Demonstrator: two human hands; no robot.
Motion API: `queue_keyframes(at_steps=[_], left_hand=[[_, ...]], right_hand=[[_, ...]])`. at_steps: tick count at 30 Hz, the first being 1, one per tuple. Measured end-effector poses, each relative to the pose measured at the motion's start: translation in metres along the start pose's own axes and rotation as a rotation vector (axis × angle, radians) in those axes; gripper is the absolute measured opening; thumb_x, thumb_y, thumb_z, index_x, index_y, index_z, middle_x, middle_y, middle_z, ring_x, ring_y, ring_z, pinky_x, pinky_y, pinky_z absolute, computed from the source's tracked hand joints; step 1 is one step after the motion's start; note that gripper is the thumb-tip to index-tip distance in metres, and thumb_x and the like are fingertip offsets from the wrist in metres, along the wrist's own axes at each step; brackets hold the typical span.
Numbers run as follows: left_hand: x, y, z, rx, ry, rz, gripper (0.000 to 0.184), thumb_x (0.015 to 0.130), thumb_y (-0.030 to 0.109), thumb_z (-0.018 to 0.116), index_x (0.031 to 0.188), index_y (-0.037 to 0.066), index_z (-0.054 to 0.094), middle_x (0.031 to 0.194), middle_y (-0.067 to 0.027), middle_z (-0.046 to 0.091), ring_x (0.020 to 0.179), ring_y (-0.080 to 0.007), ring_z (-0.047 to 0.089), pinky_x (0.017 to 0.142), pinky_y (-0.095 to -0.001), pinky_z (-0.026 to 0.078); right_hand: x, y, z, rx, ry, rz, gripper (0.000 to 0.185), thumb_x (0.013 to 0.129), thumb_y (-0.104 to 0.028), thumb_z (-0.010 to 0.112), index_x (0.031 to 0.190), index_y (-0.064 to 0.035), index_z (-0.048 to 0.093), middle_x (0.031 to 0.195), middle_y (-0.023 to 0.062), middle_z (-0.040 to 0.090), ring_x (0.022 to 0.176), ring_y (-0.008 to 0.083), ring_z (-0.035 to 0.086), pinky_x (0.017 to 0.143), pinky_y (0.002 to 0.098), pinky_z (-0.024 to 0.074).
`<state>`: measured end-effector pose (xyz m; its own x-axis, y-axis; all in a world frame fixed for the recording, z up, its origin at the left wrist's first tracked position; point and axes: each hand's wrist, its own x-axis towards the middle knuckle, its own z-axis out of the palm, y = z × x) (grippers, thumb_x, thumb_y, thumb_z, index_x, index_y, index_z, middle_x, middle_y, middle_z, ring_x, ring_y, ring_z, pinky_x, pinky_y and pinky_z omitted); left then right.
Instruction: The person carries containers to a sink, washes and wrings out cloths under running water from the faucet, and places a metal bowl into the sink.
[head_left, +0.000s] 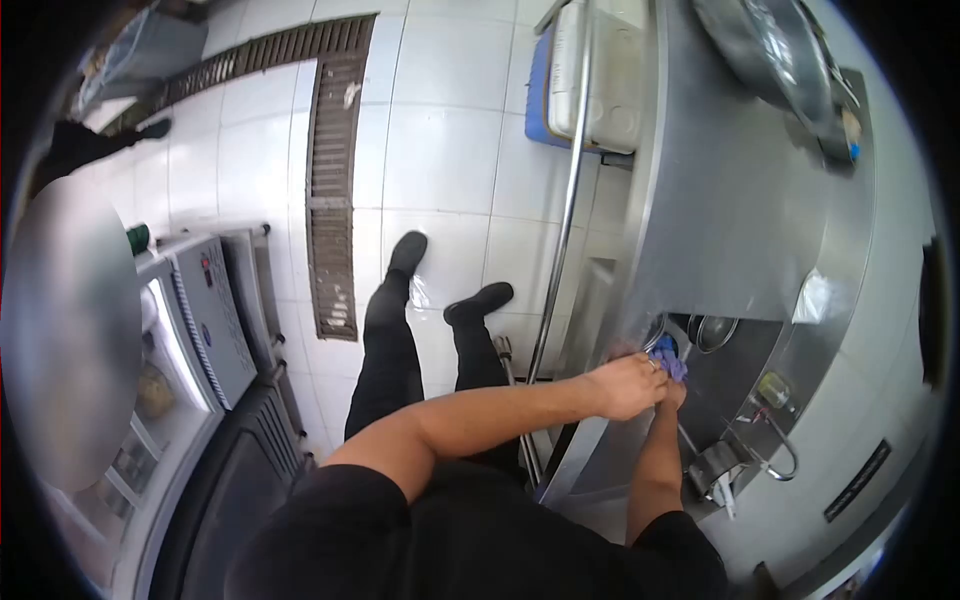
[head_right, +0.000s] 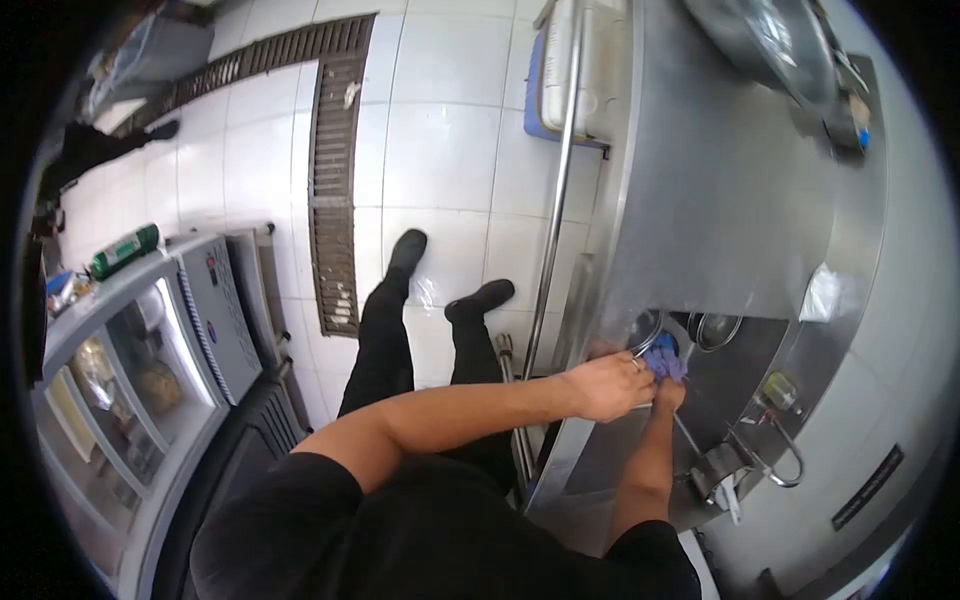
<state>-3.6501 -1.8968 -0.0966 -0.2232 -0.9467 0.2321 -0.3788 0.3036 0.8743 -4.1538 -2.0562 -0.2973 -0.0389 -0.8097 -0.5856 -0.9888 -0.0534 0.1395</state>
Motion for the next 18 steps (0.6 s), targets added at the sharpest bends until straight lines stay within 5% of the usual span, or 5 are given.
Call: queue_keyframes(at_steps=[5,11,14,16,18], left_hand=[[-0.008,-0.006,0.020,0.114,0.216,0.010,0.017,0.087,0.019,0.056,0.089,0.007,0.068,0.092,-0.0095,0.068,0.095,-0.0251,0.066,0.087,-0.0393,0.047],[-0.011,-0.005,0.034,0.063,0.393,-0.035,0.018,0.085,0.023,0.057,0.087,0.008,0.068,0.091,-0.0090,0.068,0.094,-0.0252,0.066,0.089,-0.0402,0.047],[-0.015,-0.006,0.033,0.097,0.471,-0.007,0.017,0.085,0.022,0.057,0.086,0.009,0.067,0.090,-0.0086,0.067,0.093,-0.0258,0.066,0.091,-0.0411,0.047],[-0.017,-0.009,0.021,0.120,0.313,0.013,0.018,0.085,0.023,0.056,0.087,0.009,0.067,0.089,-0.0091,0.067,0.092,-0.0258,0.066,0.089,-0.0420,0.048],[-0.013,-0.008,0.008,0.099,0.189,0.040,0.017,0.083,0.021,0.058,0.088,0.008,0.067,0.089,-0.0109,0.067,0.091,-0.0279,0.066,0.086,-0.0437,0.050]], right_hand=[[-0.051,-0.047,-0.083,1.199,0.230,0.565,0.050,0.085,-0.021,0.053,0.132,-0.0051,0.061,0.130,0.0162,0.065,0.097,0.0300,0.068,0.085,0.0396,0.0550],[-0.072,-0.089,-0.158,1.338,0.218,0.487,0.049,0.086,-0.019,0.051,0.132,-0.0070,0.060,0.128,0.0147,0.065,0.097,0.0299,0.067,0.088,0.0435,0.0536],[-0.070,-0.088,-0.180,1.381,0.034,0.240,0.048,0.087,-0.019,0.050,0.132,-0.0080,0.060,0.127,0.0140,0.065,0.097,0.0299,0.067,0.089,0.0454,0.0529],[-0.068,-0.082,-0.188,1.380,-0.014,0.114,0.047,0.087,-0.018,0.049,0.133,-0.0086,0.060,0.127,0.0135,0.066,0.097,0.0299,0.067,0.090,0.0467,0.0524],[-0.076,-0.091,-0.188,1.403,0.406,0.563,0.045,0.092,-0.023,0.045,0.133,-0.0099,0.059,0.128,0.0113,0.064,0.106,0.0287,0.062,0.095,0.0562,0.0462]])
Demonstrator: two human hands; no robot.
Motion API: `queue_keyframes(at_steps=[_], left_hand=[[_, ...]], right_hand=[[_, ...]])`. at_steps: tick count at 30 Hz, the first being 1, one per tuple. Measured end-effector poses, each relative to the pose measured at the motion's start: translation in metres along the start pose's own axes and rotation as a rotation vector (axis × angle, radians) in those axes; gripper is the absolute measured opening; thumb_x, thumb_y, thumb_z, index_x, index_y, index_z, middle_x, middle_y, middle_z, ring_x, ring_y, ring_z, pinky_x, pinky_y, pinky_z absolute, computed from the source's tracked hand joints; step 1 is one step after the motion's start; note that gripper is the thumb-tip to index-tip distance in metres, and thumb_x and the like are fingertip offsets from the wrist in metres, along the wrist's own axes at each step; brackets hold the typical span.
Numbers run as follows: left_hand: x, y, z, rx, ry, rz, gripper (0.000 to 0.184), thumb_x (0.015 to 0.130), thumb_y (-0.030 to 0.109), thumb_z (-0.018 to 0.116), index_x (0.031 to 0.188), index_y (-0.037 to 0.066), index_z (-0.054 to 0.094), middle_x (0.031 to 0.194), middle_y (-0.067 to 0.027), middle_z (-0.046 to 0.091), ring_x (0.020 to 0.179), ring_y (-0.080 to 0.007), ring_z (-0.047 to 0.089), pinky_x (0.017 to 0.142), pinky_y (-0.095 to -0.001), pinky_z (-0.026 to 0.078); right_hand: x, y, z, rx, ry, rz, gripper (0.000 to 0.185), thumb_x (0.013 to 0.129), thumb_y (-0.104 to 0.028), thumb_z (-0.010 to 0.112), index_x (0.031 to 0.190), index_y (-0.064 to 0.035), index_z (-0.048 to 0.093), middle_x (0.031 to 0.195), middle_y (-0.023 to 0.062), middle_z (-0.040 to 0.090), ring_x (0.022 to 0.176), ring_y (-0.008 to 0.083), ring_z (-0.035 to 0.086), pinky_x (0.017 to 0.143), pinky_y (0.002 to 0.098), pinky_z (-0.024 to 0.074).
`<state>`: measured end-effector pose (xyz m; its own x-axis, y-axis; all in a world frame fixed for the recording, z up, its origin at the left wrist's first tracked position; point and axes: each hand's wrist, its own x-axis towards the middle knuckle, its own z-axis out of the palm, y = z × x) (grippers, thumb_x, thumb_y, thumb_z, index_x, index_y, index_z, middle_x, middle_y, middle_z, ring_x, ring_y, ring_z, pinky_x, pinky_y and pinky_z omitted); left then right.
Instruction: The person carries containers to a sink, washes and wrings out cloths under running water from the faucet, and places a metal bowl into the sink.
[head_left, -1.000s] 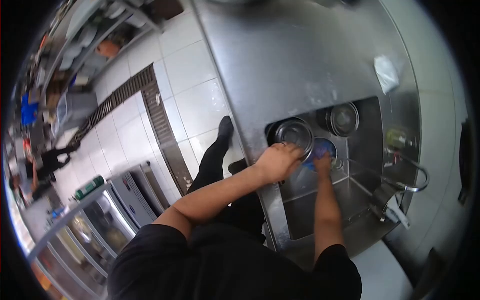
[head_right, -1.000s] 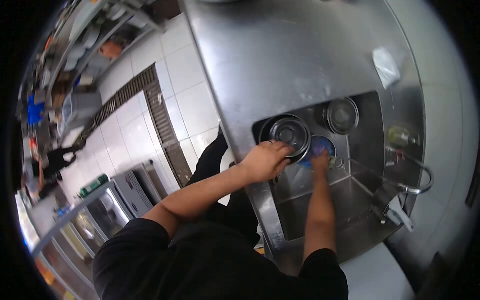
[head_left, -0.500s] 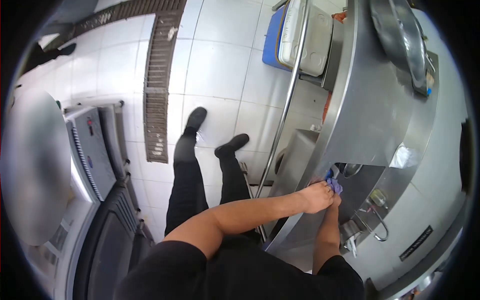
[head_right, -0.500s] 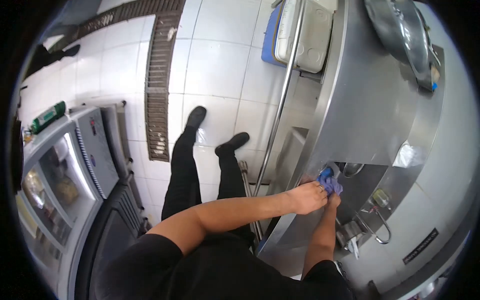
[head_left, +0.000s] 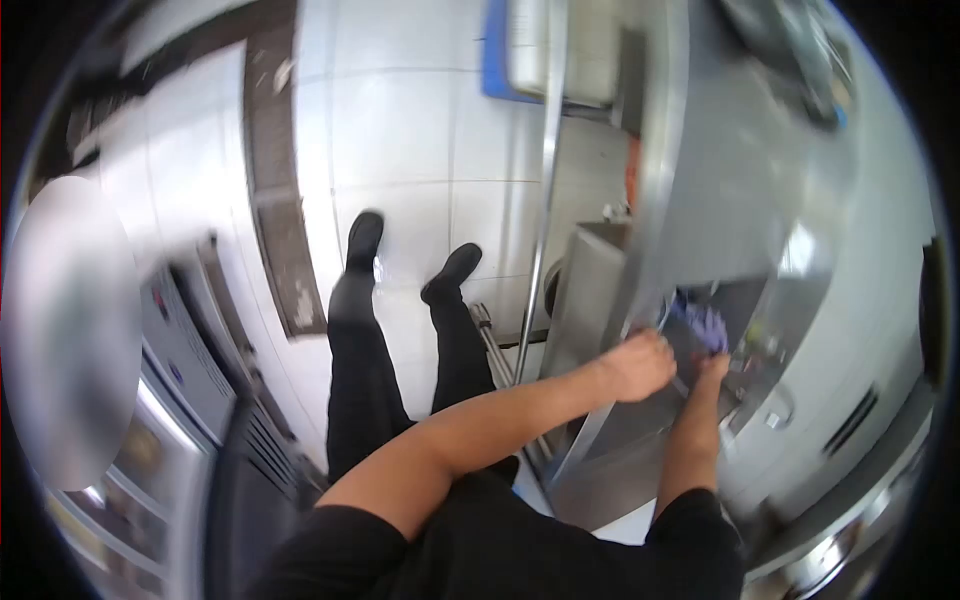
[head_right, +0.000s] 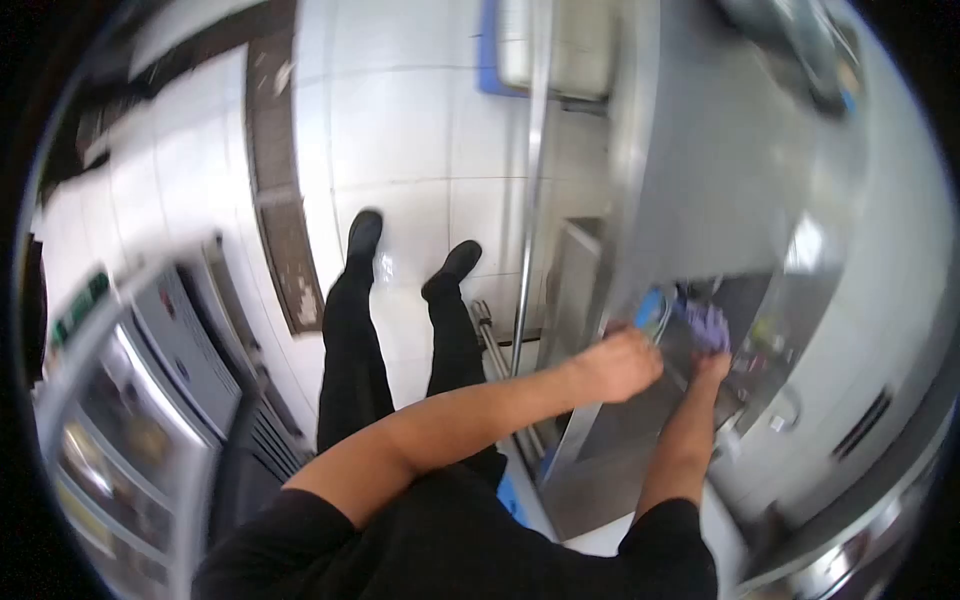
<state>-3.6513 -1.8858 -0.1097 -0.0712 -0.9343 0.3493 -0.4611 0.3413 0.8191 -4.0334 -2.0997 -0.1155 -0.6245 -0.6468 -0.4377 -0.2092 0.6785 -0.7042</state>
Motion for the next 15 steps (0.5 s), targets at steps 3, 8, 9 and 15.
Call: queue_keyframes(at_steps=[3,8,9,15], left_hand=[[0.025,-0.001,-0.019,-0.148,-0.351,-0.136,0.017,0.079,0.014,0.065,0.092,0.004,0.066,0.094,-0.0155,0.068,0.092,-0.0349,0.067,0.083,-0.0474,0.053],[0.046,0.001,-0.015,-0.234,-0.270,-0.092,0.027,0.087,0.015,0.067,0.112,0.003,0.066,0.108,-0.0159,0.069,0.102,-0.0362,0.066,0.090,-0.0453,0.052],[0.056,0.010,-0.017,-0.216,-0.325,-0.144,0.029,0.088,0.016,0.067,0.114,0.003,0.066,0.109,-0.0160,0.069,0.103,-0.0365,0.066,0.090,-0.0449,0.052],[0.125,0.034,0.131,-0.551,-0.524,-0.497,0.054,0.100,0.042,0.059,0.141,0.007,0.051,0.131,-0.0143,0.059,0.109,-0.0244,0.063,0.092,-0.0374,0.051]], right_hand=[[0.075,0.041,-0.046,0.333,-0.020,-0.071,0.038,0.099,-0.033,0.041,0.127,-0.0159,0.059,0.127,0.0073,0.061,0.114,0.0259,0.059,0.100,0.0619,0.0412],[0.072,0.041,-0.026,0.745,0.254,-0.080,0.037,0.092,-0.032,0.052,0.118,-0.0082,0.062,0.107,0.0109,0.065,0.098,0.0303,0.063,0.093,0.0501,0.0498],[0.088,0.056,-0.034,0.811,0.157,-0.140,0.036,0.091,-0.032,0.052,0.114,-0.0063,0.062,0.104,0.0116,0.067,0.096,0.0313,0.065,0.094,0.0492,0.0507],[0.024,0.045,-0.021,1.193,-0.301,-0.112,0.037,0.085,-0.026,0.050,0.110,-0.0024,0.064,0.109,0.0146,0.068,0.104,0.0355,0.066,0.099,0.0493,0.0510]])
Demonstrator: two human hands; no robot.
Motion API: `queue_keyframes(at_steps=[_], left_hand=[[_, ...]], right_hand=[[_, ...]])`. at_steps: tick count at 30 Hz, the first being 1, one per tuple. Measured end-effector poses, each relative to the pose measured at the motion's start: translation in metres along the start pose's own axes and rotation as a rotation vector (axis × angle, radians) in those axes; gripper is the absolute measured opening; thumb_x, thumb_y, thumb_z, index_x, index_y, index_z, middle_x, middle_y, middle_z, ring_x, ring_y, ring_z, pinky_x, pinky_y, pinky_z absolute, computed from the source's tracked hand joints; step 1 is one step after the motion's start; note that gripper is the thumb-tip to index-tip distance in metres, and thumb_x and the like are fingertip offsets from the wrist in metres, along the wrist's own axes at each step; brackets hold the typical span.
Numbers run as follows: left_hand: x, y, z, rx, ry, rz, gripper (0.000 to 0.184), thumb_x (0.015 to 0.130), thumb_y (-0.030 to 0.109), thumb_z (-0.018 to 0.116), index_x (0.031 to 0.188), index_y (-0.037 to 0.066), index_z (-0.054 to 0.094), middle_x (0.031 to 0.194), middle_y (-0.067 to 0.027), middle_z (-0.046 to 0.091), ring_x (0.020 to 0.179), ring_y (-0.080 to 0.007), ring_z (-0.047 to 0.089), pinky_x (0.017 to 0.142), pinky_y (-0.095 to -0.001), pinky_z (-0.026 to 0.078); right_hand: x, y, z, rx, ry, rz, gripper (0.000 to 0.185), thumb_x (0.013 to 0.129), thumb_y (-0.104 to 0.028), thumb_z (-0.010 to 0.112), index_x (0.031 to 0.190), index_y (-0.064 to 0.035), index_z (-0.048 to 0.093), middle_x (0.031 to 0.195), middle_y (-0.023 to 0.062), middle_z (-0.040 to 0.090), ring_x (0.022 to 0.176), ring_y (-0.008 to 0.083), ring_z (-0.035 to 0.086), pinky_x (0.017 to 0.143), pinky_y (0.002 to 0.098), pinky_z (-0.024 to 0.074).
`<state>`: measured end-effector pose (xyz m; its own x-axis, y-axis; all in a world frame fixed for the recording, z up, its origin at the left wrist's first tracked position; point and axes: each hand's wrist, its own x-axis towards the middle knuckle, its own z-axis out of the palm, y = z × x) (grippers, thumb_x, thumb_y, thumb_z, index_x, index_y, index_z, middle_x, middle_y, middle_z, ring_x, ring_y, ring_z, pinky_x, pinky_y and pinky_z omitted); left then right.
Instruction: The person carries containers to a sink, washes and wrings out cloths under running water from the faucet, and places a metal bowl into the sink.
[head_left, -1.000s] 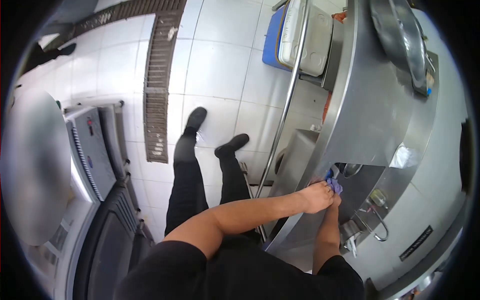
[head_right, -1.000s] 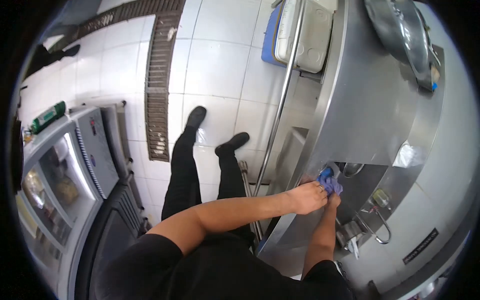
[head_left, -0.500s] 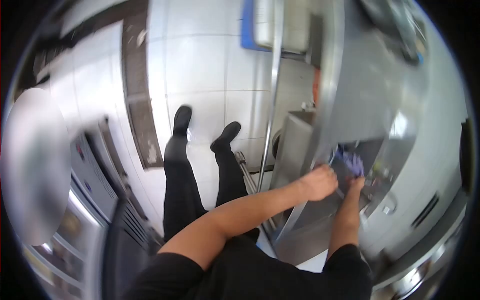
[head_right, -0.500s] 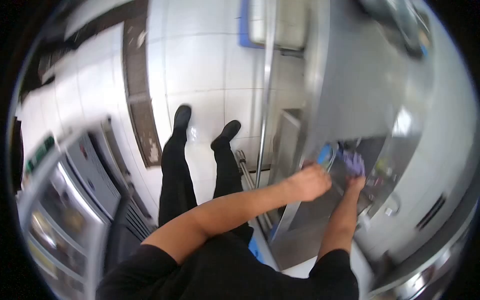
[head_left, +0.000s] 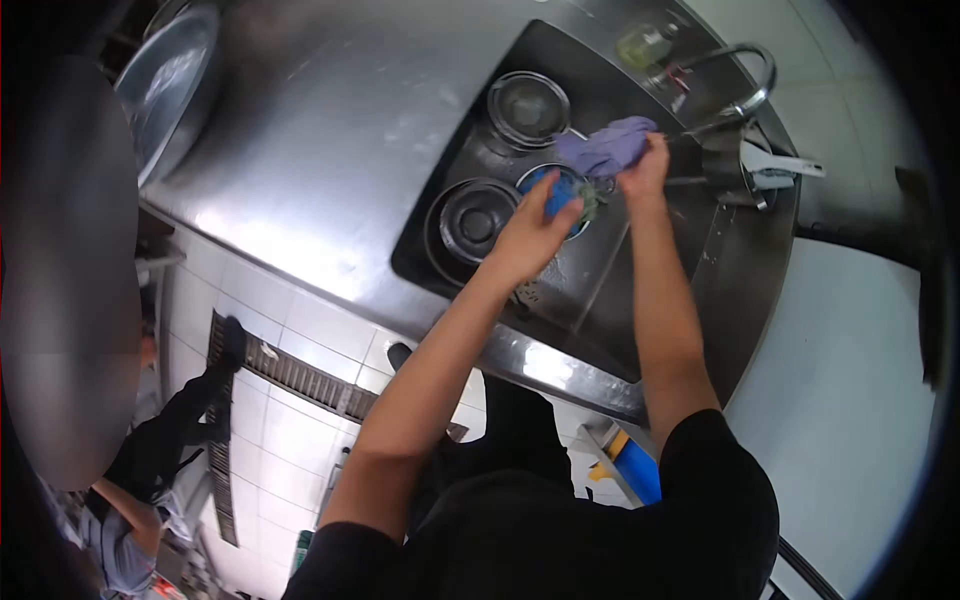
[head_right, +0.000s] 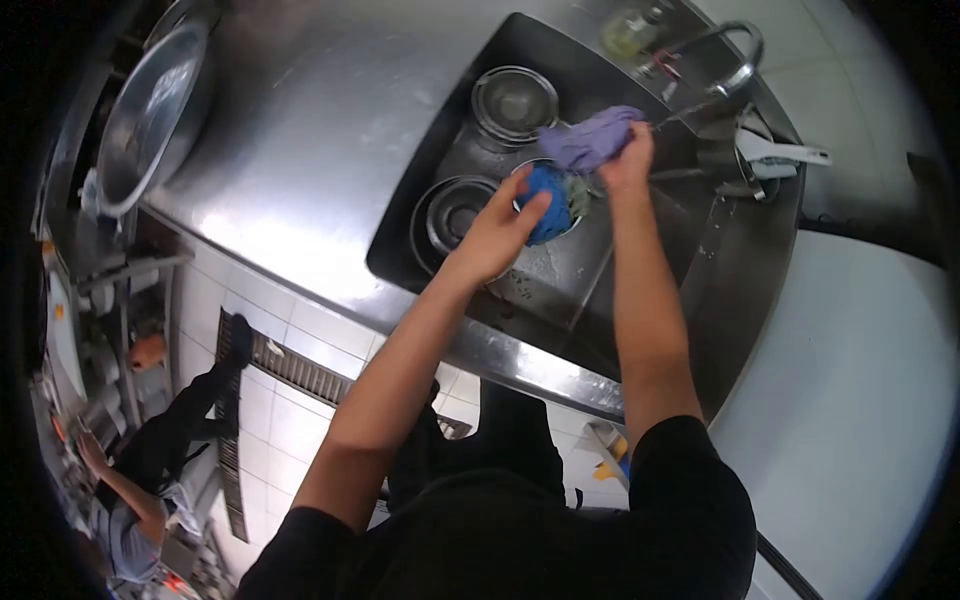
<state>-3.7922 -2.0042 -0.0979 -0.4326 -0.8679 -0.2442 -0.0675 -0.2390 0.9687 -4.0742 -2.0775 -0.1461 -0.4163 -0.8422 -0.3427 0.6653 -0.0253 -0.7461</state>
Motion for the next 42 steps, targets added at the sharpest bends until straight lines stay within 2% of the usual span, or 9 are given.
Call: queue_keyframes(at_steps=[3,9,12,16,22,29,37,40,42], left_hand=[[0.073,0.028,0.060,-0.599,-0.060,-0.366,0.076,0.100,0.059,0.049,0.152,0.005,0.036,0.144,-0.0213,0.051,0.123,-0.0289,0.057,0.102,-0.0346,0.046],[0.143,-0.017,0.131,-0.318,0.202,-0.404,0.062,0.103,0.052,0.047,0.125,-0.005,0.059,0.119,-0.0163,0.065,0.105,-0.0238,0.062,0.085,-0.0357,0.051],[0.159,-0.044,0.138,-0.359,0.200,-0.337,0.049,0.101,0.040,0.054,0.108,-0.007,0.066,0.100,-0.0135,0.069,0.088,-0.0193,0.065,0.075,-0.0335,0.052],[0.167,-0.063,0.131,-0.050,-0.029,-0.360,0.046,0.097,0.036,0.062,0.094,-0.009,0.069,0.088,-0.0163,0.069,0.075,-0.0150,0.062,0.067,-0.0336,0.050],[0.172,-0.011,0.107,0.832,-0.188,0.120,0.030,0.092,0.027,0.063,0.093,-0.002,0.073,0.107,-0.0216,0.070,0.082,-0.0341,0.072,0.075,-0.0435,0.056],[0.199,0.051,0.110,0.872,-0.268,0.420,0.024,0.094,0.025,0.061,0.101,0.002,0.068,0.109,-0.0203,0.068,0.100,-0.0396,0.067,0.084,-0.0463,0.055],[0.225,0.048,0.076,0.586,-0.202,0.661,0.020,0.095,0.020,0.062,0.087,0.002,0.060,0.088,-0.0162,0.064,0.080,-0.0358,0.064,0.072,-0.0440,0.049],[0.223,0.037,0.090,-0.115,-0.273,-0.043,0.028,0.102,0.025,0.055,0.085,0.004,0.056,0.080,-0.0060,0.059,0.072,-0.0197,0.058,0.070,-0.0385,0.047],[0.220,0.036,0.105,-0.289,-0.230,-0.076,0.034,0.107,0.031,0.047,0.099,0.002,0.063,0.090,-0.0041,0.064,0.083,-0.0126,0.059,0.073,-0.0314,0.048]], right_hand=[[-0.032,0.009,0.014,-0.005,0.070,-0.038,0.032,0.089,-0.027,0.058,0.111,-0.0040,0.064,0.106,0.0129,0.068,0.099,0.0284,0.066,0.092,0.0420,0.0533],[-0.074,-0.001,0.040,-0.782,0.218,-0.270,0.027,0.093,-0.022,0.071,0.110,-0.0019,0.065,0.095,0.0093,0.071,0.088,0.0172,0.066,0.078,0.0306,0.0523],[-0.039,0.031,-0.002,-0.725,0.317,-0.257,0.027,0.093,-0.024,0.070,0.105,0.0001,0.068,0.092,0.0136,0.072,0.083,0.0220,0.068,0.077,0.0342,0.0526],[0.019,0.065,-0.109,-1.553,0.009,-0.404,0.042,0.101,-0.039,0.054,0.096,-0.0001,0.071,0.096,0.0232,0.071,0.086,0.0395,0.068,0.081,0.0449,0.0522],[0.006,0.000,-0.056,-1.494,0.250,-0.002,0.034,0.098,-0.032,0.053,0.110,-0.0047,0.068,0.106,0.0242,0.069,0.102,0.0414,0.065,0.087,0.0468,0.0515],[-0.023,-0.020,-0.009,-1.157,0.089,-0.701,0.022,0.092,-0.015,0.063,0.111,-0.0038,0.066,0.101,0.0181,0.071,0.099,0.0386,0.067,0.085,0.0430,0.0515],[-0.031,-0.031,0.012,-0.797,0.249,-0.432,0.021,0.100,-0.023,0.061,0.101,-0.0021,0.061,0.080,0.0015,0.060,0.074,0.0097,0.052,0.068,0.0278,0.0448],[-0.025,-0.031,0.044,-0.732,0.355,-0.487,0.022,0.101,-0.023,0.060,0.099,-0.0014,0.059,0.082,0.0028,0.061,0.073,0.0119,0.053,0.068,0.0306,0.0459],[-0.016,-0.028,0.061,-0.835,0.412,-0.571,0.023,0.101,-0.024,0.059,0.098,-0.0011,0.059,0.083,0.0037,0.061,0.072,0.0132,0.053,0.067,0.0320,0.0464]])
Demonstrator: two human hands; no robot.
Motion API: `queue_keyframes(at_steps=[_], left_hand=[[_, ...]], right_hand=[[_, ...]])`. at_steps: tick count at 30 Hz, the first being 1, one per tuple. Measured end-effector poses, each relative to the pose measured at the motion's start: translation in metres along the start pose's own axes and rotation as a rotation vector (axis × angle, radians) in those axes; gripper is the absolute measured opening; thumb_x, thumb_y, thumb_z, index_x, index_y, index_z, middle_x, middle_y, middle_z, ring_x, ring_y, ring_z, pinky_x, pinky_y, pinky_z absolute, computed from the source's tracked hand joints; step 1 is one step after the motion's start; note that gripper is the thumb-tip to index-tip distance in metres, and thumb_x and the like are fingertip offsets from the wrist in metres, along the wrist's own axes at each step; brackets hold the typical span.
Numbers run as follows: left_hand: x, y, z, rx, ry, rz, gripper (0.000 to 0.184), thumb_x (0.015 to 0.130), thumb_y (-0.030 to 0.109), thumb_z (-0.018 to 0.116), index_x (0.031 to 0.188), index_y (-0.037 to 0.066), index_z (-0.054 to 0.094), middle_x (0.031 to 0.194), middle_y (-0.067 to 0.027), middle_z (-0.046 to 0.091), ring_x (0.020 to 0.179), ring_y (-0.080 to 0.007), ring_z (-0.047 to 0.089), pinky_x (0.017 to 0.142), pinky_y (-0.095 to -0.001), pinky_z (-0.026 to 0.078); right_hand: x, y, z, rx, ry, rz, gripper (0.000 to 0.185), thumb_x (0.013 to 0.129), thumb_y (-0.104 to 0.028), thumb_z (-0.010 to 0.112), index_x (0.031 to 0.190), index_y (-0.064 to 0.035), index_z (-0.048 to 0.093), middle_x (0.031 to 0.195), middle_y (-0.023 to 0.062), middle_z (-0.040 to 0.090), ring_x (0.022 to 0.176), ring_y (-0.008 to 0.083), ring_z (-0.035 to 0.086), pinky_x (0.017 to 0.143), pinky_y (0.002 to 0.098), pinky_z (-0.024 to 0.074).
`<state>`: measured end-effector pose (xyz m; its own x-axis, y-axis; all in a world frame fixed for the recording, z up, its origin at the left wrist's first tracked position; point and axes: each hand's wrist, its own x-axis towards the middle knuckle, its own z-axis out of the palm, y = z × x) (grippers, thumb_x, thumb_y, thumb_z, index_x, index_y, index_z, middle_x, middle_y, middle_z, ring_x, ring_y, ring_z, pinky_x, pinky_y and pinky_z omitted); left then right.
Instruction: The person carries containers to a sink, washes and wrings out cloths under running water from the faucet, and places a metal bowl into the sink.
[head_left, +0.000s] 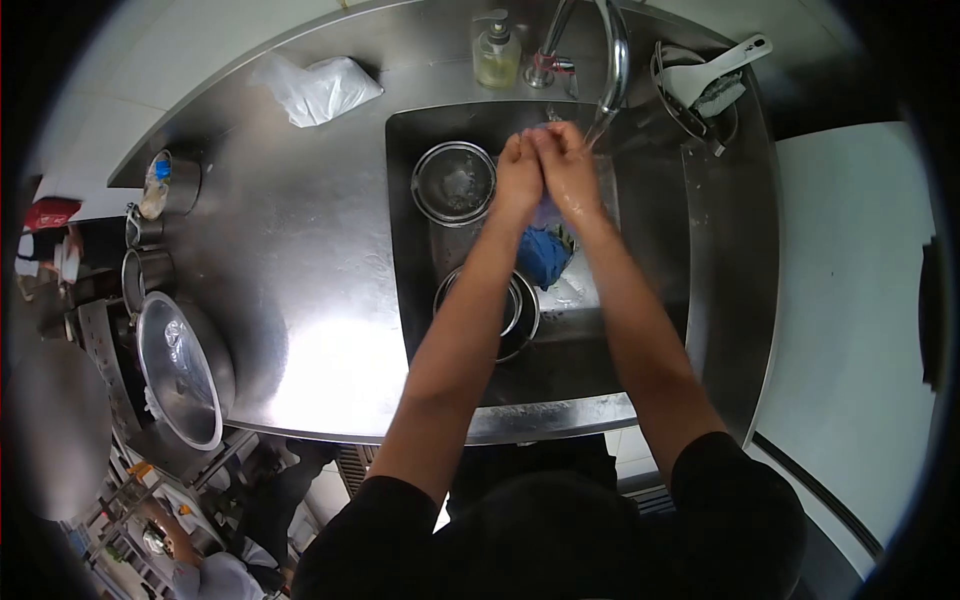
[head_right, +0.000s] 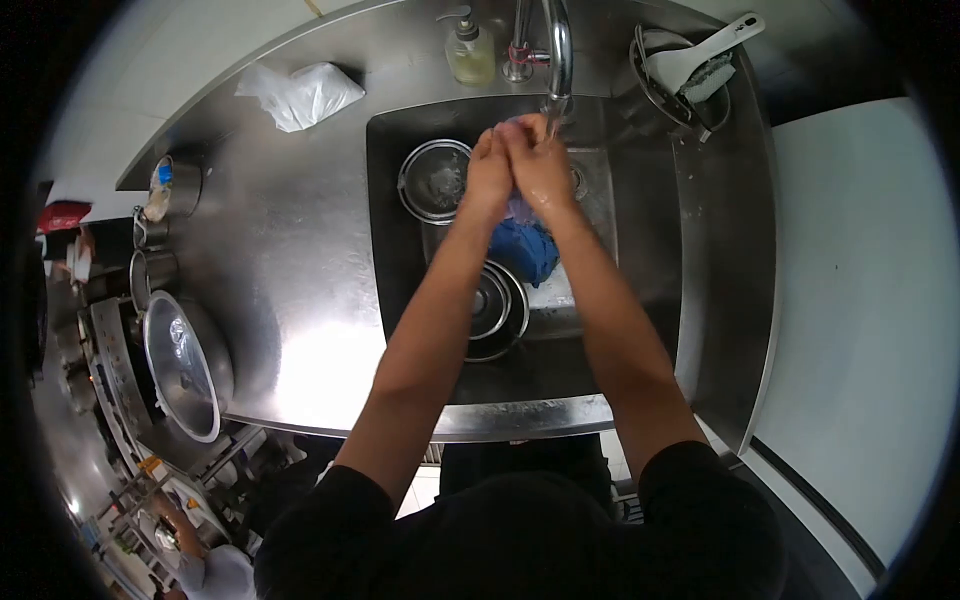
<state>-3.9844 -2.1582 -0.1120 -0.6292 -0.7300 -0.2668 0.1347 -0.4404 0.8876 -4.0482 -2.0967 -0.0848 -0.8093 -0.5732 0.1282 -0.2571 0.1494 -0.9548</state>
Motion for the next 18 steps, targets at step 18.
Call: queue_keyframes(at_steps=[18], left_hand=[[-0.015,0.032,-0.002,-0.190,-0.057,-0.222,0.012,0.098,0.014,0.062,0.090,0.006,0.066,0.078,-0.0041,0.066,0.072,-0.0172,0.065,0.070,-0.0339,0.054]], right_hand=[[-0.019,0.029,-0.078,0.484,-0.210,0.375,0.047,0.095,-0.038,0.070,0.113,0.0058,0.067,0.101,0.0072,0.072,0.094,0.0137,0.065,0.082,0.0324,0.0520]])
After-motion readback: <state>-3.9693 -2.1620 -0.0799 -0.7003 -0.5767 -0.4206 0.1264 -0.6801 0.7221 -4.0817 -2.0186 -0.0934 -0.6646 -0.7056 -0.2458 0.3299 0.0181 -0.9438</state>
